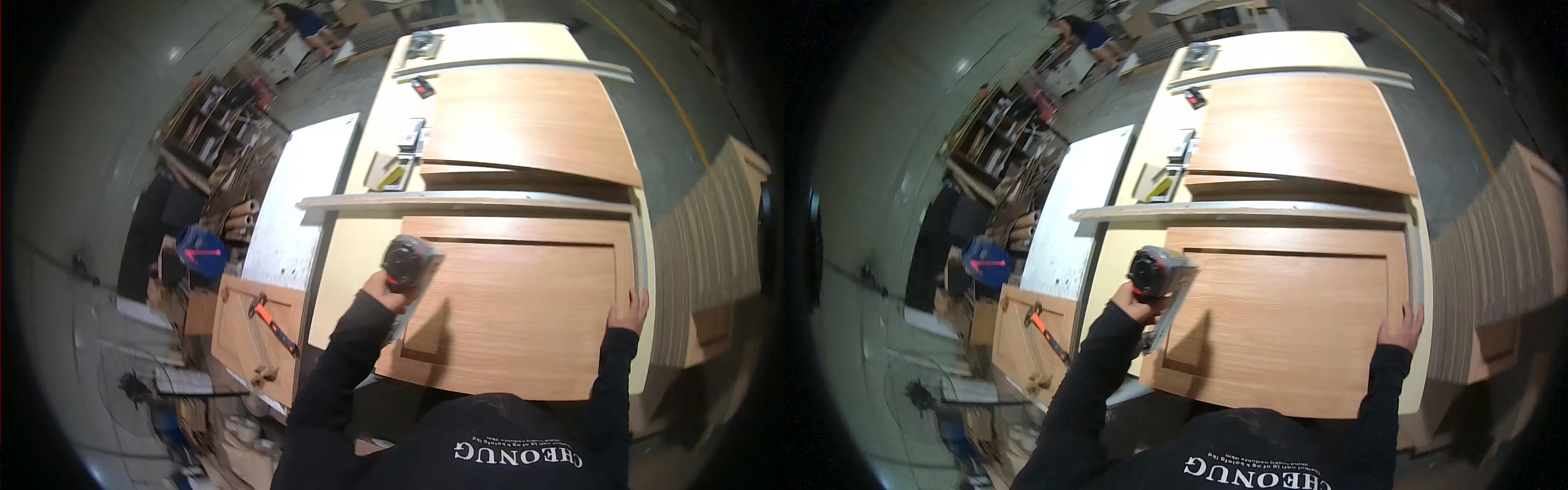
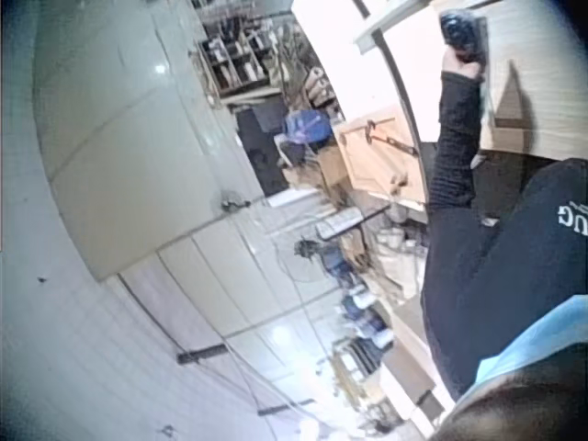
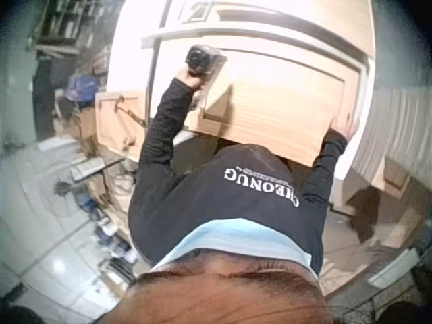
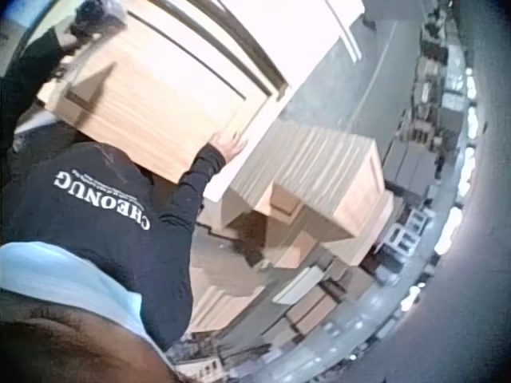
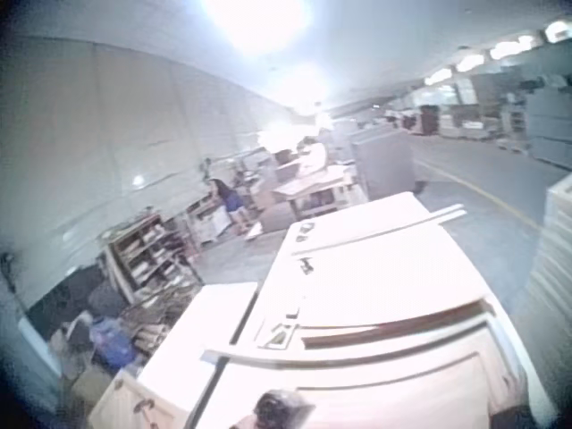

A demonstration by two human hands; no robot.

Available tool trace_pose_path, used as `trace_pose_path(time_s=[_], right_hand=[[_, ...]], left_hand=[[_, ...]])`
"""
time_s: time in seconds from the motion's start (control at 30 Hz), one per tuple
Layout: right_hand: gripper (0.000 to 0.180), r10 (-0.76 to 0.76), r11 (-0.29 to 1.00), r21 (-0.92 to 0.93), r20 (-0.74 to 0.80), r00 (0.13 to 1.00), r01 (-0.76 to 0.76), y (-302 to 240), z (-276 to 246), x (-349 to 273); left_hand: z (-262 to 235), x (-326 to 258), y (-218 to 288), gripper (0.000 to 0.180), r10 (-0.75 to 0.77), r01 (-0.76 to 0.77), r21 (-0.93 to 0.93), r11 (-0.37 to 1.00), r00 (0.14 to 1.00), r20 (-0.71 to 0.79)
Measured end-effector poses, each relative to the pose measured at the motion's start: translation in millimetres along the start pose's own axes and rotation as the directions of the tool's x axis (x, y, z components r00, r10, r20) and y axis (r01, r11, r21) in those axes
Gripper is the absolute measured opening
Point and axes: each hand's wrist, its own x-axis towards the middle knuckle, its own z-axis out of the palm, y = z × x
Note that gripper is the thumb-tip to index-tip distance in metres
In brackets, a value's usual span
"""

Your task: Assembling a wooden furniture piece by aligning panels and using a pneumatic nail gun and hammer.

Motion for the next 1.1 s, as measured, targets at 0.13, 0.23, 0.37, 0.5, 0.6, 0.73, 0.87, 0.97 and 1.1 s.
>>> trace_pose_path(time_s=[0.13, 0.23, 0.37, 0.5, 0.6, 0.73, 0.87, 0.97, 1.1], right_hand=[[0.061, -0.039, 0.997, 0.075, 0.043, 0.998, 0.036, 17.0, 14.2, 2.0], [0.061, 0.092, 0.995, -0.034, 0.045, 0.995, -0.09, 11.4, 5.6, -13.0], [0.05, 0.123, 0.94, -0.308, -0.097, 0.988, -0.147, -23.3, -28.7, -67.8], [0.053, 0.016, 0.977, 0.198, 0.297, 0.955, -0.078, -92.3, -40.5, -125.4], [0.076, -0.273, 0.953, 0.06, 0.592, 0.758, 0.297, -101.9, -42.7, -177.3], [0.077, -0.433, 0.849, -0.08, 0.46, 0.775, 0.522, -118.5, -33.8, -219.5], [0.071, -0.523, 0.846, 0.102, 0.344, 0.78, 0.523, -127.1, -3.1, -211.4], [0.078, -0.463, 0.858, -0.017, 0.405, 0.788, 0.513, -100.7, -18.9, -208.9], [0.069, -0.49, 0.817, -0.127, 0.361, 0.794, 0.562, -125.5, -6.9, -197.5]], left_hand=[[-82.1, -21.4, -72.3, 0.023, -0.12, 0.097, -0.109, 0.989, 0.967, -0.226], [-132.8, -27.2, -102.2, 0.023, -0.303, 0.263, -0.223, 0.939, 0.937, -0.171], [-140.2, -13.7, -155.2, 0.027, -0.162, 0.088, -0.569, 0.817, 0.983, -0.081], [-151.8, -5.2, -199.1, 0.038, 0.06, 0.065, -0.598, 0.799, 0.981, 0.186], [-152.6, 14.8, -197.7, 0.025, -0.285, 0.42, -0.64, 0.643, 0.907, 0.309], [-151.9, 76.8, -213.8, 0.027, -0.257, 0.341, -0.539, 0.77, 0.939, 0.228], [-183.2, 144.7, -326.9, 0.063, 0.69, -0.548, 0.549, 0.632, 0.719, -0.076], [-139.1, 90.4, -189.5, 0.05, 0.185, -0.137, 0.316, 0.939, 0.975, -0.126], [-180.7, 19.2, -270.4, 0.045, 0.347, -0.049, 0.437, 0.898, 0.689, -0.636]])
